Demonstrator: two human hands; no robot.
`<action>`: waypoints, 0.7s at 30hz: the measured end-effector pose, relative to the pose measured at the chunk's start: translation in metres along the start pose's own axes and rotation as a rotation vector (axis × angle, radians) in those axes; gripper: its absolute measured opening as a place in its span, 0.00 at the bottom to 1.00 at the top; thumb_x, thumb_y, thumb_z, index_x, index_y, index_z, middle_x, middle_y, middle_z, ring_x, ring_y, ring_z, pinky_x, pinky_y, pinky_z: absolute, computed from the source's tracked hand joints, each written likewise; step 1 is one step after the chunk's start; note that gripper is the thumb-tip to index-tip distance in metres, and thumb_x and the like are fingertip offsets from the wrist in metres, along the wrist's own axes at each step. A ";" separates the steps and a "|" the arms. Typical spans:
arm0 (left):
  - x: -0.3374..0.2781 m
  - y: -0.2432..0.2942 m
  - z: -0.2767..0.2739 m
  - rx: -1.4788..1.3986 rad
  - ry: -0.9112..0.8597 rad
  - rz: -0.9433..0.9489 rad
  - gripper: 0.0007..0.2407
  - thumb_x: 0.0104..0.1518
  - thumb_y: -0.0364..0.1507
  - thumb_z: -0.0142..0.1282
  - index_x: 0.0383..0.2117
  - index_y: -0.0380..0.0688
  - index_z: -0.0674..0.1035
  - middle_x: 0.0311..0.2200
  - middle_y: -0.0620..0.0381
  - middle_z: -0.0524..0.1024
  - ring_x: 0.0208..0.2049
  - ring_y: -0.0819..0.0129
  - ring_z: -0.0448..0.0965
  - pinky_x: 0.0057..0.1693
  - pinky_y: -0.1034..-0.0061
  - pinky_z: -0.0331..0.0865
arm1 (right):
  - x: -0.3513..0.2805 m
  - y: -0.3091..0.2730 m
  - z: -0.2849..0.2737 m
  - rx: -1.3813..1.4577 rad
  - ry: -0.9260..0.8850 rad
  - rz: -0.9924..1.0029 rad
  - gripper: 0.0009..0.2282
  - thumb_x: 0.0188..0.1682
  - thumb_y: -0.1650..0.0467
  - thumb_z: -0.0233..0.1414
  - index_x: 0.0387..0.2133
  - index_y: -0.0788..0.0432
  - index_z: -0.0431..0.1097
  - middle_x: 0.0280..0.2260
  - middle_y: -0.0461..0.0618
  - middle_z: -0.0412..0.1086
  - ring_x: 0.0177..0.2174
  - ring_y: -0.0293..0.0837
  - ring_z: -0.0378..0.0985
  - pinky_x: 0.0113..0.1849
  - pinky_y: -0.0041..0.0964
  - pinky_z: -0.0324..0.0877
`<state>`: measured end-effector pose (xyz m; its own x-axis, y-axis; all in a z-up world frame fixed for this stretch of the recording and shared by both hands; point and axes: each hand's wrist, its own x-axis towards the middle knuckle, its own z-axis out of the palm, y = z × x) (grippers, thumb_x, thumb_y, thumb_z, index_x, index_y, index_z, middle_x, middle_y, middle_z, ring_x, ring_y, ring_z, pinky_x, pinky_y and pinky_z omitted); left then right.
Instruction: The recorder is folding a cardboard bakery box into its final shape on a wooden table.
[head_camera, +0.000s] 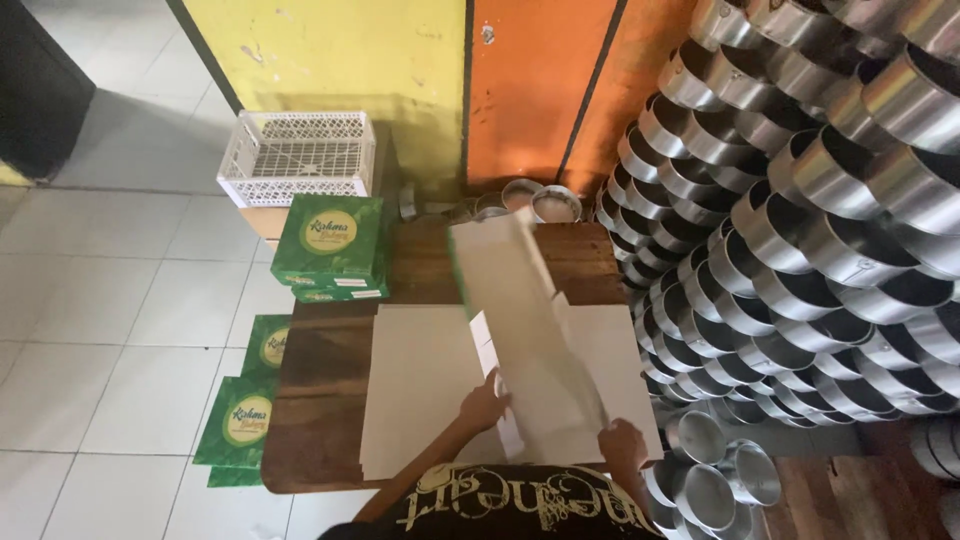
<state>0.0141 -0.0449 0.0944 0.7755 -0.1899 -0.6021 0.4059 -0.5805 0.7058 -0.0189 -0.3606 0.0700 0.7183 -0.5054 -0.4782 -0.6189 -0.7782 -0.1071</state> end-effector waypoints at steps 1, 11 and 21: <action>-0.008 0.003 -0.005 0.003 0.001 0.000 0.36 0.61 0.44 0.47 0.74 0.48 0.46 0.50 0.35 0.79 0.47 0.42 0.82 0.56 0.49 0.76 | 0.005 0.002 0.018 0.003 -0.001 -0.001 0.12 0.46 0.66 0.55 0.42 0.54 0.78 0.39 0.53 0.80 0.40 0.49 0.83 0.43 0.48 0.75; 0.017 -0.131 0.007 0.419 0.135 0.064 0.39 0.59 0.38 0.58 0.73 0.50 0.46 0.75 0.40 0.38 0.70 0.30 0.48 0.67 0.48 0.57 | -0.080 -0.066 0.030 0.352 0.005 -0.820 0.17 0.48 0.69 0.57 0.52 0.56 0.69 0.54 0.55 0.69 0.52 0.52 0.76 0.51 0.44 0.74; -0.072 -0.109 -0.026 0.371 0.144 -0.002 0.32 0.63 0.37 0.55 0.73 0.59 0.52 0.55 0.41 0.70 0.52 0.52 0.76 0.57 0.61 0.74 | 0.021 -0.046 0.150 -0.191 -0.278 -1.071 0.36 0.43 0.75 0.61 0.69 0.49 0.57 0.67 0.55 0.50 0.62 0.55 0.61 0.60 0.40 0.65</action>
<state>-0.0737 0.0529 0.0701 0.8453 -0.0907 -0.5265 0.2260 -0.8322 0.5063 -0.0235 -0.2797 -0.0653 0.7402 0.5405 -0.3999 0.3510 -0.8179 -0.4558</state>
